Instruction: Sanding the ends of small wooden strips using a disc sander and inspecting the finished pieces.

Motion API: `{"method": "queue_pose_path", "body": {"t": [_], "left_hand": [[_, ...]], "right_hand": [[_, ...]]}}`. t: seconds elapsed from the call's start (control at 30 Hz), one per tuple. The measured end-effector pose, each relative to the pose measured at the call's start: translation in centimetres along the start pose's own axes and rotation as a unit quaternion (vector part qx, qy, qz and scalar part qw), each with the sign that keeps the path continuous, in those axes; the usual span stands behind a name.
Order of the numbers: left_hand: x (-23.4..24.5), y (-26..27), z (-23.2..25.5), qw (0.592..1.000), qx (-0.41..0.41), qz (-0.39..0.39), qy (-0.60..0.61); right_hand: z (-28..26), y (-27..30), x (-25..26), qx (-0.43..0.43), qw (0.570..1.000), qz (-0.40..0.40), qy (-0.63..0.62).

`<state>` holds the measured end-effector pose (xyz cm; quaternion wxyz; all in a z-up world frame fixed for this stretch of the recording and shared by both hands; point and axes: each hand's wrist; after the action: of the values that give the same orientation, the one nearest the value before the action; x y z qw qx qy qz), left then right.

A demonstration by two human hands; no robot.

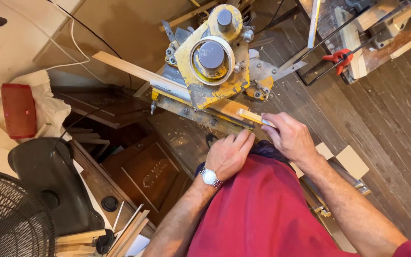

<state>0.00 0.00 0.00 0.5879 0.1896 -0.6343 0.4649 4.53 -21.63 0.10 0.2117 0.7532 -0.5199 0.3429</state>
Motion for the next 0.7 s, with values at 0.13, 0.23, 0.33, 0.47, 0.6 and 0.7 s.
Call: {"method": "queue_pose_path", "body": {"t": [0.13,0.23,0.33,0.47,0.6,0.7], "left_hand": [[0.0,-4.1,-0.6,0.999,0.004,0.008,-0.047],[-2.2,-5.0,-0.4,0.995,0.014,0.027,-0.096],[-3.7,-5.7,-0.4,0.995,0.040,0.006,-0.091],[-6.7,-4.9,-0.4,0.996,0.072,-0.014,-0.051],[-8.7,-4.2,-0.6,0.995,0.081,-0.015,-0.058],[-8.2,-4.4,-0.6,0.994,0.092,-0.030,-0.048]], "right_hand": [[1.6,-1.8,-0.5,-0.062,0.996,-0.030,-0.057],[3.0,-2.7,-0.9,-0.200,0.969,-0.075,-0.127],[4.9,-3.3,-1.4,-0.272,0.943,-0.147,-0.125],[4.1,-5.2,-0.4,-0.326,0.911,-0.195,-0.162],[3.3,-6.3,0.1,-0.338,0.900,-0.209,-0.178],[4.0,-6.4,-0.2,-0.366,0.881,-0.235,-0.184]]}}
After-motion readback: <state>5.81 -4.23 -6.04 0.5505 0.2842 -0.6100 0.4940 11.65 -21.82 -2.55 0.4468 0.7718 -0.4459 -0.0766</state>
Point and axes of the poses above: each hand's wrist, its own y-axis away from the middle knuckle, its own x-axis out of the back of the hand, z = x × y, and after that the axes turned 4 degrees about -y, right-handed
